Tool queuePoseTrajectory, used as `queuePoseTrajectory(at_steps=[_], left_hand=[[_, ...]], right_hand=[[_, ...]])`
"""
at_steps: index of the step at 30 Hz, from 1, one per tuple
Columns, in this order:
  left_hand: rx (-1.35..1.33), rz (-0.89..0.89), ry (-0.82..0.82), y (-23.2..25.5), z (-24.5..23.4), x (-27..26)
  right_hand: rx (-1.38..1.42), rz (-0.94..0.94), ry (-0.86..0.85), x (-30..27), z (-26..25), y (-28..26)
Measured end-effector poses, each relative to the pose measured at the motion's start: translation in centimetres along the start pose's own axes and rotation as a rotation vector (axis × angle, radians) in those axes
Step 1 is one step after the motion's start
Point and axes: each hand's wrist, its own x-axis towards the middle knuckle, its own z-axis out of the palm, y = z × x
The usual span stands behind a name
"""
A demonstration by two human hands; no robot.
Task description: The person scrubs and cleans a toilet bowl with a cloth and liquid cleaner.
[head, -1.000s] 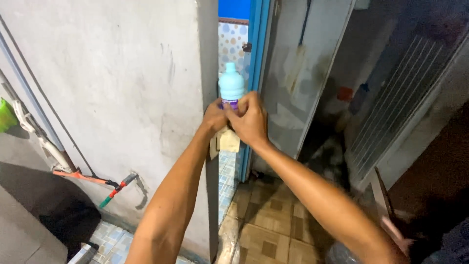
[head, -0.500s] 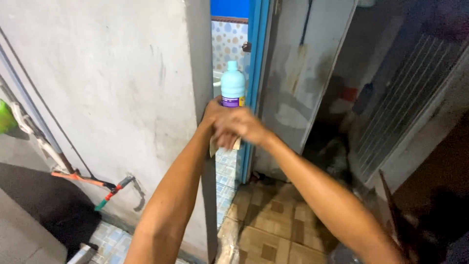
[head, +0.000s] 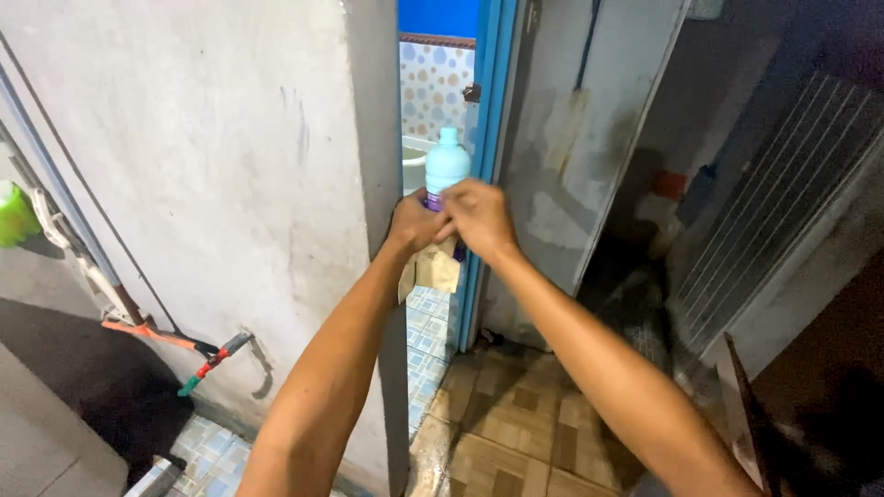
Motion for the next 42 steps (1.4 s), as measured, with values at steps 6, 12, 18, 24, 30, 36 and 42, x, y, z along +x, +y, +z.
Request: queuePoseTrajectory(at_steps=[6, 12, 18, 24, 30, 36, 42], left_hand=[[-0.137, -0.025, -0.032, 0.7, 0.2, -0.9], [-0.164, 0.103, -0.063, 0.8, 1.4, -1.0], [-0.103, 0.034, -0.063, 1.5, 2.3, -1.5], [-0.125, 0.113, -0.029, -0.5, 2.9, -1.0], [-0.101, 0.105, -0.008, -0.4, 1.2, -1.8], [0.027, 0.028, 0.046, 2.1, -2.1, -5.4], [-0.067, 0.085, 0.085, 3.1, -5.9, -8.7]], right_hand=[[-0.288, -0.066, 0.269, 1.4, -1.8, 2.3], [-0.219, 0.355, 0.006, 0.3, -2.2, 0.4], [-0.151, 0.381, -0.045, 0.5, -3.3, 0.7], [-0.100, 0.321, -0.007, 1.0, -2.6, 1.4], [-0.049, 0.260, 0.020, 1.0, -1.2, 1.4], [-0.053, 0.228, -0.039, -0.1, 0.6, -0.7], [-0.014, 0.201, -0.130, -1.4, 3.5, -4.6]])
